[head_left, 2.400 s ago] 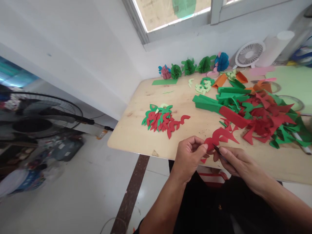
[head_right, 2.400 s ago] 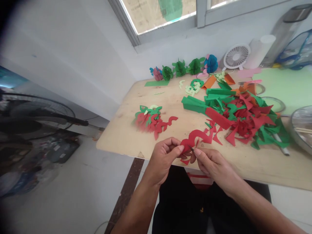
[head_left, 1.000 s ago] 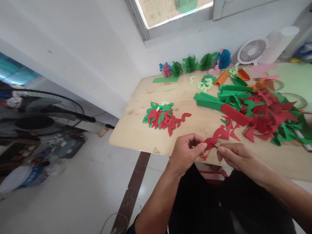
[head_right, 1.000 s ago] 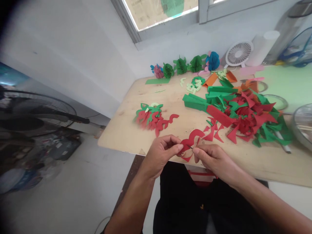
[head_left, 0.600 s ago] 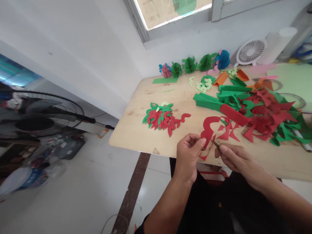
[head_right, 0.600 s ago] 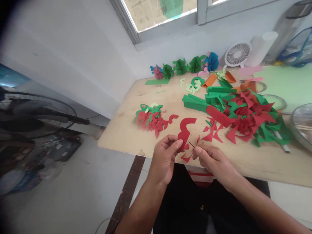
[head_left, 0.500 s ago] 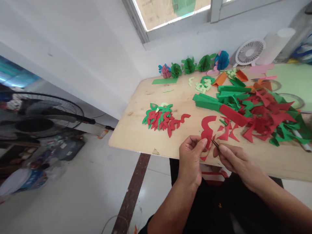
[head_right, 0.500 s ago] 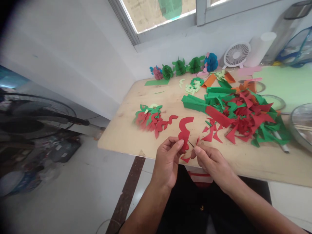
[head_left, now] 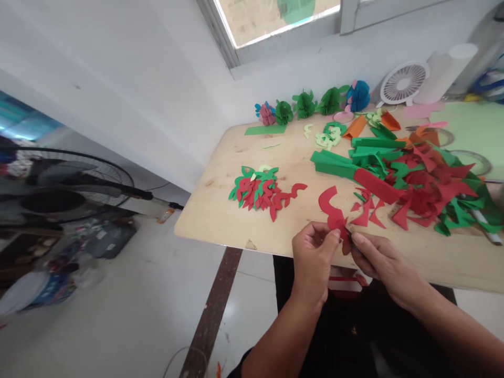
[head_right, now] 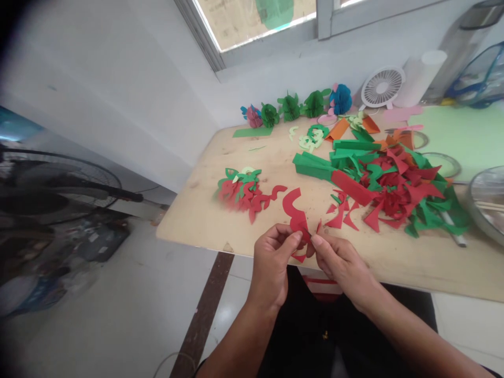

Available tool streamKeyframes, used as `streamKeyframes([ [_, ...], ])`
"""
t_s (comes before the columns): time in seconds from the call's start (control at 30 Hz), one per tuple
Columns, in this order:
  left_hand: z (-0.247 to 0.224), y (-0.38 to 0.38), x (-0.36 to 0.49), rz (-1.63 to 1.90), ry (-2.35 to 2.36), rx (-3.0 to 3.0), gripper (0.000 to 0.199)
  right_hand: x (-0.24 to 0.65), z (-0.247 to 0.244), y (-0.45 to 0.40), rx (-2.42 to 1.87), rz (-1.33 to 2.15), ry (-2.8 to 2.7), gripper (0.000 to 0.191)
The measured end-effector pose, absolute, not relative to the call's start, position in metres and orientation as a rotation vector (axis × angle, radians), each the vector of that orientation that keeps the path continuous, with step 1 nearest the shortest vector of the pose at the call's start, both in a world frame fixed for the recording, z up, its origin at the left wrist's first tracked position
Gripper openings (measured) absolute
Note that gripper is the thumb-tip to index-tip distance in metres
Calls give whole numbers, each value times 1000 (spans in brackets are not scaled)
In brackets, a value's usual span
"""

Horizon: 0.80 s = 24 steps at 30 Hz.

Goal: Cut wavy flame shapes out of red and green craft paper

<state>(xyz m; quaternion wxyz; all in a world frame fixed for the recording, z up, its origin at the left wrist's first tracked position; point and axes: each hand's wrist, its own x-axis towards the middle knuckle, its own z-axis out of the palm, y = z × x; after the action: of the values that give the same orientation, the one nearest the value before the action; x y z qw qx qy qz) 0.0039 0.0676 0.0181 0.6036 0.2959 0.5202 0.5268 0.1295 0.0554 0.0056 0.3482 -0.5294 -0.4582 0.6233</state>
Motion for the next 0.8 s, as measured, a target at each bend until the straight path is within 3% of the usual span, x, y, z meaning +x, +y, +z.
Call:
streamKeyframes([
  [0.8, 22, 71, 0, 1146, 1236, 727, 13, 131, 6, 57, -1368, 1634, -1192, 45],
])
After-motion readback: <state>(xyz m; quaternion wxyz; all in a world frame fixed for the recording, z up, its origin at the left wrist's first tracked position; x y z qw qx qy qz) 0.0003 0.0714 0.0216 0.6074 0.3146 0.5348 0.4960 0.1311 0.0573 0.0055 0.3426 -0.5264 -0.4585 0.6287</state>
